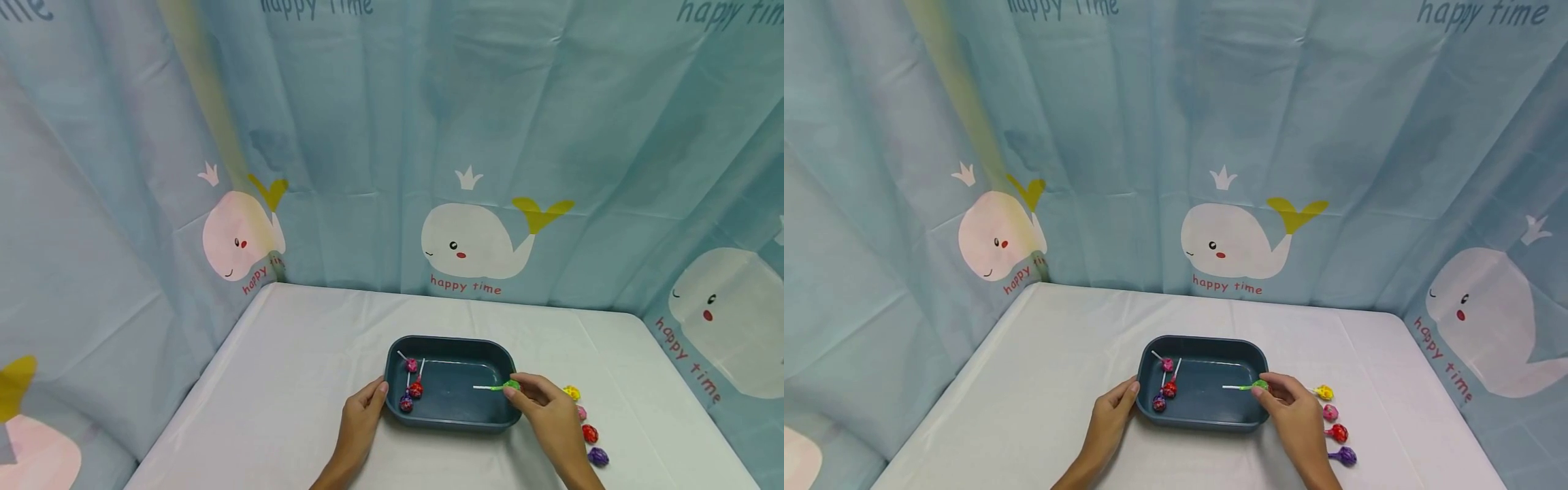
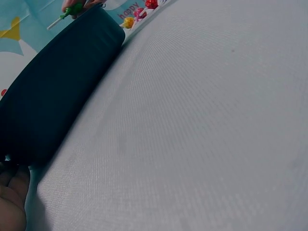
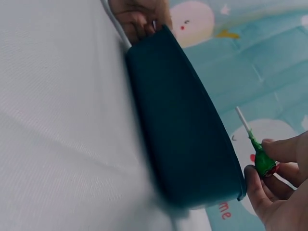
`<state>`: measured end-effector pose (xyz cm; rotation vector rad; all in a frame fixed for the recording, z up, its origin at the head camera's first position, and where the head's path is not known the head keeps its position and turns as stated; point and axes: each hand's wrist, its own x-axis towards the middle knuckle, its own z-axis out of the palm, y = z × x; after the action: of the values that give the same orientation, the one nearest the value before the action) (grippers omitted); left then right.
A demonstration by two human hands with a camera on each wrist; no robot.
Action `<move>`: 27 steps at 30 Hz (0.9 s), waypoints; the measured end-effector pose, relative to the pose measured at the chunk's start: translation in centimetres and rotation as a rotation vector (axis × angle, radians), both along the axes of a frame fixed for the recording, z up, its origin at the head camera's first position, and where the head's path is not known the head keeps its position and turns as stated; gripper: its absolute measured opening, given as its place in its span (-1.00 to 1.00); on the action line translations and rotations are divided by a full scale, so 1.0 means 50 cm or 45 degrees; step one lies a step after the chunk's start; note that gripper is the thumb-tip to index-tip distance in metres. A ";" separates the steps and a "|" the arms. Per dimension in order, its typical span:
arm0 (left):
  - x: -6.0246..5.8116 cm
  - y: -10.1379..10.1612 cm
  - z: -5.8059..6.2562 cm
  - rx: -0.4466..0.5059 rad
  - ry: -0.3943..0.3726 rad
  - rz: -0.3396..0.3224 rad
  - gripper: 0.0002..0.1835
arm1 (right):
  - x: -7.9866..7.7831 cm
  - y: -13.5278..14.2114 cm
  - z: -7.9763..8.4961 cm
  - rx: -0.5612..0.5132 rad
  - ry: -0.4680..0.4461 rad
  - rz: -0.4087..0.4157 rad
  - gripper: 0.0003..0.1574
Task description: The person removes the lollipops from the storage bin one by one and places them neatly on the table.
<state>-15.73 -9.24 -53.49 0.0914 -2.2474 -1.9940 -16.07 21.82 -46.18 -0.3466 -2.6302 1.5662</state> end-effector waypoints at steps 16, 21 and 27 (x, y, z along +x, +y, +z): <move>-0.005 0.002 -0.002 -0.042 -0.024 0.014 -0.50 | 0.036 0.044 -0.014 -0.105 -0.029 -0.116 -0.25; -0.004 0.002 0.000 -0.040 -0.008 0.006 -0.51 | 0.047 0.058 -0.020 -0.184 -0.051 -0.170 -0.24; -0.005 0.002 -0.001 -0.026 -0.005 0.007 -0.52 | 0.057 0.078 -0.029 -0.233 -0.029 -0.194 -0.24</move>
<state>-15.96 -9.12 -53.51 0.0991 -2.2665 -1.9698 -13.23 25.74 -47.65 -0.5639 -2.4157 1.7634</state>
